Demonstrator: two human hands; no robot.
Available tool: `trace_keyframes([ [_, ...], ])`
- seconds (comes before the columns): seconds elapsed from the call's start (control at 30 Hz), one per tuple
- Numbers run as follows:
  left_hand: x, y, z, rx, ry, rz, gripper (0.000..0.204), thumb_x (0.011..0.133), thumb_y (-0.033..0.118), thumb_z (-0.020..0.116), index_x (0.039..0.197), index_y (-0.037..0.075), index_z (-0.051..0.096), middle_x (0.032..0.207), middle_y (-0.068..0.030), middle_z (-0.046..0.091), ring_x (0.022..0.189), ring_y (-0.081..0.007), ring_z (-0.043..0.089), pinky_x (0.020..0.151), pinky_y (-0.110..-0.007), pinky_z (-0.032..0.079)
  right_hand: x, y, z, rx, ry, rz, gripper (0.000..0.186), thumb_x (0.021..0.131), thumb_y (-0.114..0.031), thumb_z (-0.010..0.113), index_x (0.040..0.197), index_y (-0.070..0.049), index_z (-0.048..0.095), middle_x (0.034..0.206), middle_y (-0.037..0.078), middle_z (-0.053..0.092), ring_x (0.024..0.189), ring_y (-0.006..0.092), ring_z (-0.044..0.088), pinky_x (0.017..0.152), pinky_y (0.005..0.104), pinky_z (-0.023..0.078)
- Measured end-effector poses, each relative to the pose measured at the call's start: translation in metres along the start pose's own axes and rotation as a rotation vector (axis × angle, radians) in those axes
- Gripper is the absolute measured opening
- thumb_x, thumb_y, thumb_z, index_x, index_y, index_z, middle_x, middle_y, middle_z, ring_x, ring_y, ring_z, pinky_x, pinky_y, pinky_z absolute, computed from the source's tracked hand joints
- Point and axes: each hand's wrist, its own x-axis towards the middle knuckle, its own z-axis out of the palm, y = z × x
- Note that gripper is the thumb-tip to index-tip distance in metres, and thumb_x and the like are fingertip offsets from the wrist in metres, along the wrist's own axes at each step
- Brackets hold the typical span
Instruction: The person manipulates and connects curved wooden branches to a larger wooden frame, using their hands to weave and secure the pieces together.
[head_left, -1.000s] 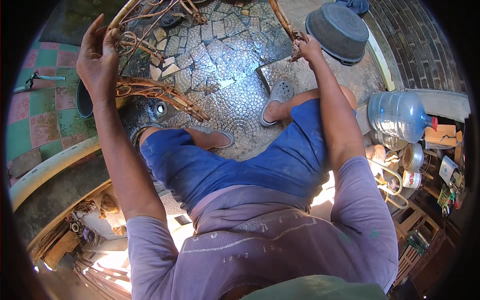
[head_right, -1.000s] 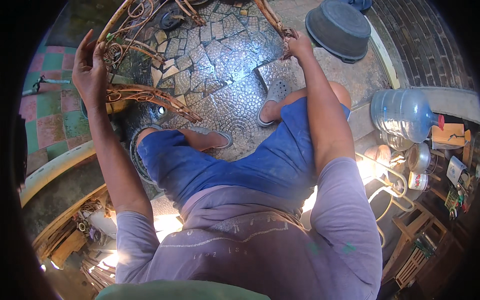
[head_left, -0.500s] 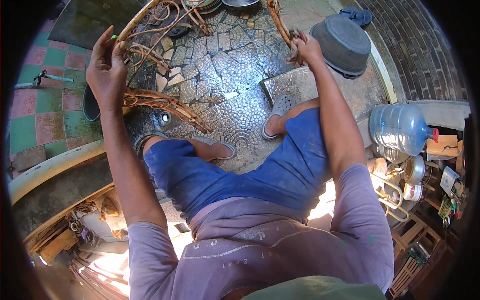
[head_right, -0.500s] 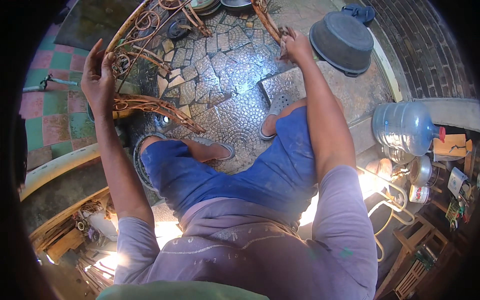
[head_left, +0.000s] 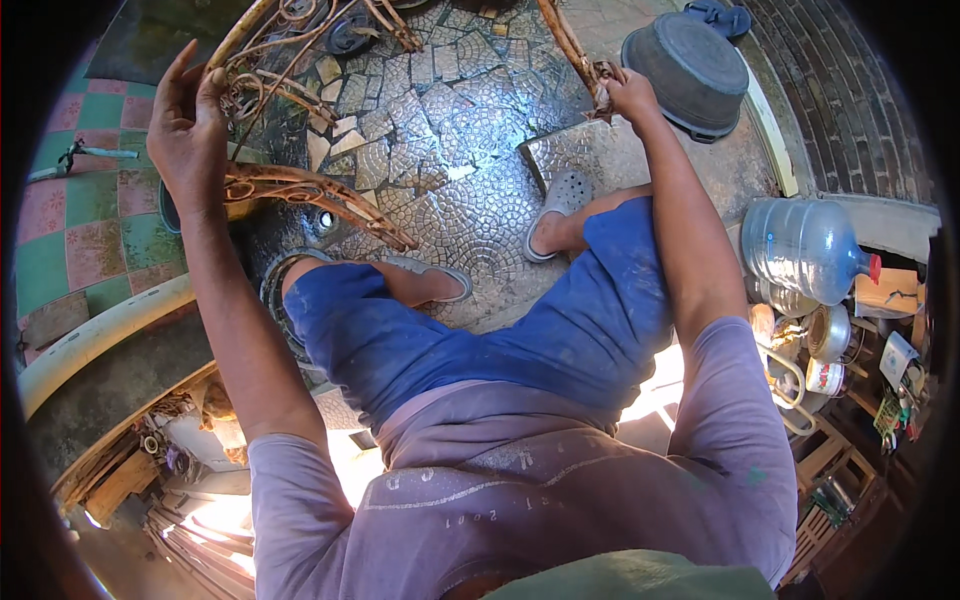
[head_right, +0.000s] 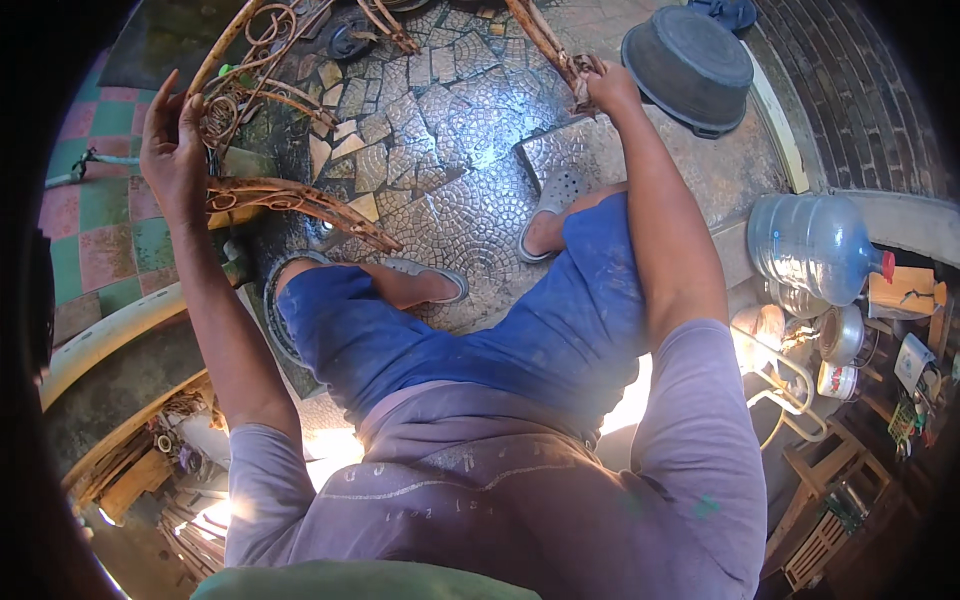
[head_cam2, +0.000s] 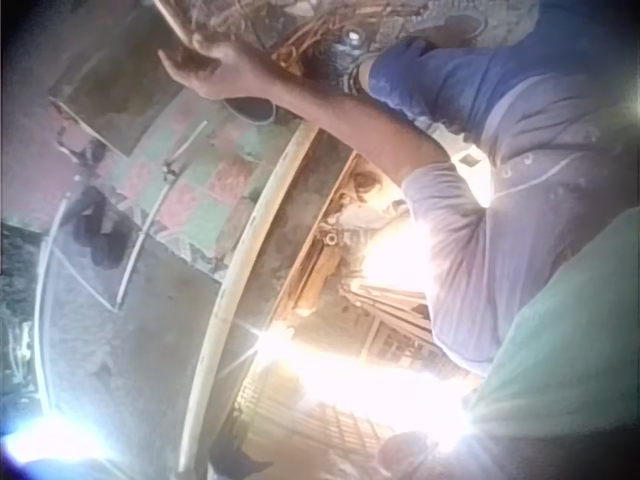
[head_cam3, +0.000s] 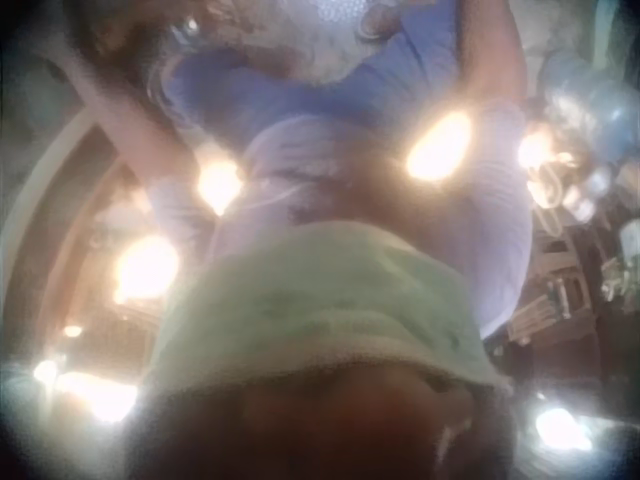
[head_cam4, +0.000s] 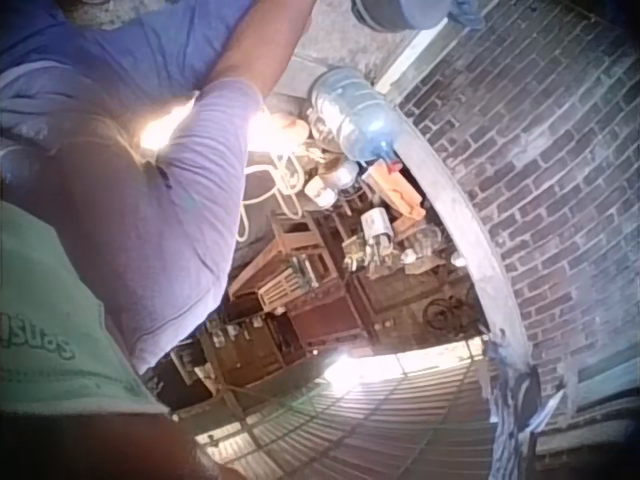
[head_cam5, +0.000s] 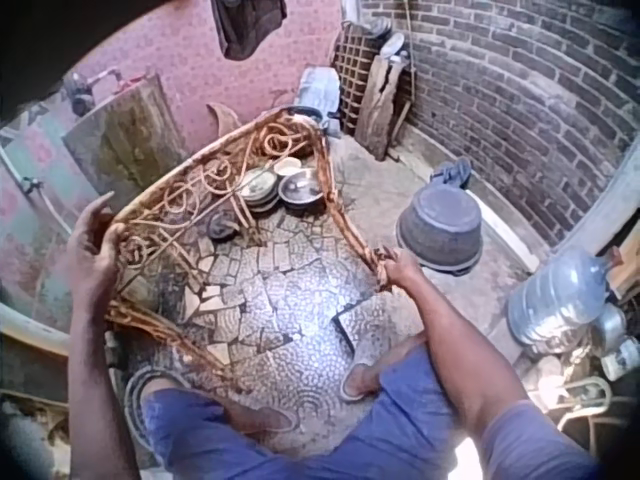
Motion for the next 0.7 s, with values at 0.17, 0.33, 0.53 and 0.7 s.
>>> trace_keyframes([
  [0.17, 0.004, 0.001, 0.002, 0.008, -0.015, -0.007, 0.039, 0.102, 0.008, 0.064, 0.141, 0.008, 0.062, 0.114, -0.0045, 0.072, 0.1, -0.0085, 0.065, 0.085, -0.022, 0.051, -0.015, -0.009, 0.013, 0.165, 0.221, -0.065, 0.035, 0.088, -0.034, 0.072, 0.109, -0.005, 0.074, 0.098, 0.025, 0.073, 0.094, 0.042, 0.071, 0.081, 0.0468, 0.054],
  [0.33, 0.003, -0.013, -0.014, -0.06, -0.03, 0.013, 0.041, 0.101, 0.005, 0.065, 0.141, 0.01, 0.062, 0.113, -0.0031, 0.072, 0.099, -0.0074, 0.065, 0.084, -0.022, 0.052, -0.038, -0.053, 0.013, 0.155, 0.224, -0.119, 0.033, 0.086, -0.031, 0.072, 0.109, -0.007, 0.075, 0.091, 0.022, 0.073, 0.086, 0.0394, 0.072, 0.078, 0.0452, 0.054],
  [0.53, 0.009, 0.007, 0.006, -0.005, -0.008, 0.016, 0.042, 0.095, -0.007, 0.063, 0.134, 0.008, 0.066, 0.098, -0.0047, 0.075, 0.088, -0.0092, 0.065, 0.078, -0.026, 0.053, -0.051, -0.073, -0.003, 0.406, 0.193, -0.08, 0.034, 0.091, -0.026, 0.072, 0.111, 0.001, 0.071, 0.087, 0.011, 0.071, 0.08, 0.021, 0.066, 0.074, 0.0356, 0.051],
  [0.7, -0.003, 0.023, -0.001, 0.104, 0.073, 0.028, 0.043, 0.091, 0.001, 0.069, 0.133, 0.011, 0.067, 0.1, -0.0101, 0.076, 0.088, -0.0169, 0.072, 0.079, -0.031, 0.056, -0.101, -0.203, -0.024, 0.643, 0.229, -0.258, 0.027, 0.098, -0.025, 0.068, 0.108, 0.0, 0.07, 0.089, 0.003, 0.07, 0.081, 0.0083, 0.059, 0.075, 0.0281, 0.049],
])
